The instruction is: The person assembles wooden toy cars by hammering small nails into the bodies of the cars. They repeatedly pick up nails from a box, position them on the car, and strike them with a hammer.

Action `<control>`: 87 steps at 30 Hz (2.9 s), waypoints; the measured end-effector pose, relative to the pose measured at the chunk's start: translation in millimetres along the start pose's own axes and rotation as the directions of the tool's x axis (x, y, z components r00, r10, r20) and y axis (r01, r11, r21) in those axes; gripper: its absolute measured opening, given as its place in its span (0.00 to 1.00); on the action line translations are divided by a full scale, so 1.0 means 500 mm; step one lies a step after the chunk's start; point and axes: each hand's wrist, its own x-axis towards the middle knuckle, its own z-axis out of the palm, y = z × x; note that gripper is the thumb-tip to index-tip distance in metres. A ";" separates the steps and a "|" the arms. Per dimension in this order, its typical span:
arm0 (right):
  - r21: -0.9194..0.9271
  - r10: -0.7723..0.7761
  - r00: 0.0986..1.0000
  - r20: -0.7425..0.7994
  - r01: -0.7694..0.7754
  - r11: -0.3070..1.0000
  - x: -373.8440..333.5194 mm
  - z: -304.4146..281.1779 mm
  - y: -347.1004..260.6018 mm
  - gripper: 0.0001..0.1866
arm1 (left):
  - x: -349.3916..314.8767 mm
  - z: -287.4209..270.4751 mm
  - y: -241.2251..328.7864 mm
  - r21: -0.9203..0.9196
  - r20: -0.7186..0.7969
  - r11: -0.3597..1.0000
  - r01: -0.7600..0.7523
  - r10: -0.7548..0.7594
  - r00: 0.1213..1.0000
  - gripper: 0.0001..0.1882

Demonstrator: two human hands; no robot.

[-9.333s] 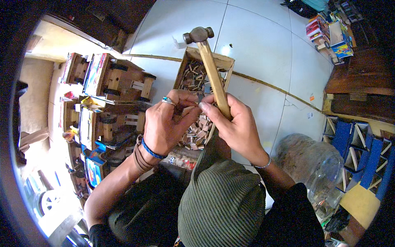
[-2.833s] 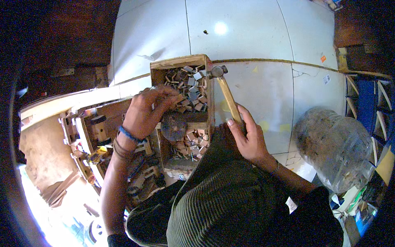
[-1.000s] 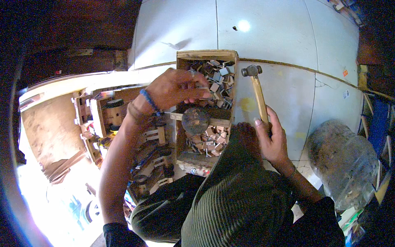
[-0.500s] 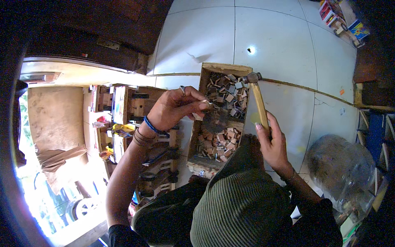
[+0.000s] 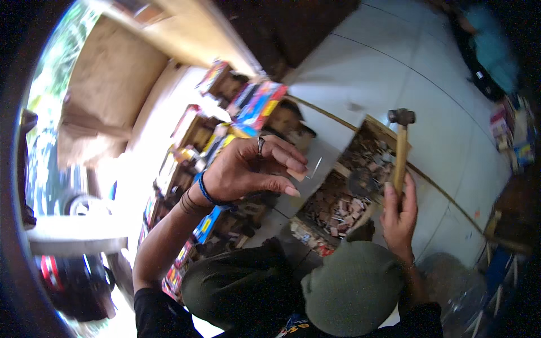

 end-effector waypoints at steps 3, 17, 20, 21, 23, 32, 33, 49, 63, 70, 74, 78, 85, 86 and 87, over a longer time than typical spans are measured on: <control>-0.016 -0.200 0.975 0.095 0.202 0.979 0.024 0.056 -0.054 0.26 | -0.112 -0.031 0.023 0.042 -0.113 0.999 -0.020 0.024 0.993 0.09; 0.043 -0.332 0.715 0.615 0.390 0.920 0.010 0.279 -0.241 0.28 | -0.565 -0.076 -0.002 -0.196 -0.584 0.972 0.129 -0.221 0.781 0.23; -0.025 -0.185 0.621 0.761 0.313 0.950 0.001 0.299 -0.256 0.29 | -0.580 -0.065 -0.025 -0.187 -0.628 0.942 0.280 -0.334 0.703 0.23; -0.074 -0.154 0.615 0.773 0.329 0.942 -0.003 0.307 -0.255 0.29 | -0.581 -0.062 -0.031 -0.214 -0.621 0.938 0.273 -0.346 0.703 0.22; -0.083 -0.160 0.584 0.796 0.367 0.926 -0.010 0.321 -0.250 0.29 | -0.579 -0.059 -0.040 -0.249 -0.608 0.939 0.235 -0.341 0.717 0.21; -0.213 -0.056 0.561 0.826 0.403 0.890 -0.017 0.338 -0.248 0.28 | -0.554 -0.073 -0.087 0.339 -0.535 0.909 0.240 -0.024 0.844 0.24; -0.226 -0.043 0.573 0.819 0.390 0.893 -0.018 0.339 -0.246 0.29 | -0.554 -0.074 -0.090 0.373 -0.533 0.895 0.246 -0.011 0.846 0.24; -0.284 -0.015 0.585 0.811 0.417 0.863 -0.015 0.328 -0.231 0.30 | -0.557 -0.092 -0.087 0.387 -0.488 0.899 0.204 0.012 0.873 0.12; -0.277 -0.013 0.558 0.830 0.431 0.859 -0.022 0.328 -0.240 0.28 | -0.566 -0.089 -0.087 0.394 -0.488 0.890 0.229 -0.008 0.873 0.18; -0.296 -0.024 0.563 0.826 0.469 0.832 -0.024 0.332 -0.240 0.28 | -0.565 -0.087 -0.093 0.404 -0.502 0.889 0.213 0.022 0.864 0.12; -0.312 -0.024 0.552 0.833 0.505 0.805 -0.023 0.333 -0.240 0.27 | -0.566 -0.088 -0.096 0.444 -0.487 0.872 0.206 0.042 0.872 0.13; -0.320 -0.016 0.570 0.822 0.485 0.814 -0.023 0.335 -0.238 0.28 | -0.565 -0.088 -0.096 0.451 -0.476 0.871 0.194 0.050 0.878 0.14; -0.288 -0.042 0.550 0.834 0.499 0.817 -0.020 0.337 -0.233 0.28 | -0.565 -0.088 -0.091 0.502 -0.445 0.840 0.205 0.048 0.894 0.19; -0.299 -0.026 0.552 0.833 0.489 0.819 -0.020 0.335 -0.234 0.28 | -0.565 -0.089 -0.090 0.496 -0.444 0.845 0.201 0.047 0.895 0.20; -0.306 -0.012 0.557 0.831 0.473 0.826 -0.020 0.334 -0.233 0.28 | -0.566 -0.090 -0.088 0.495 -0.441 0.846 0.199 0.047 0.896 0.21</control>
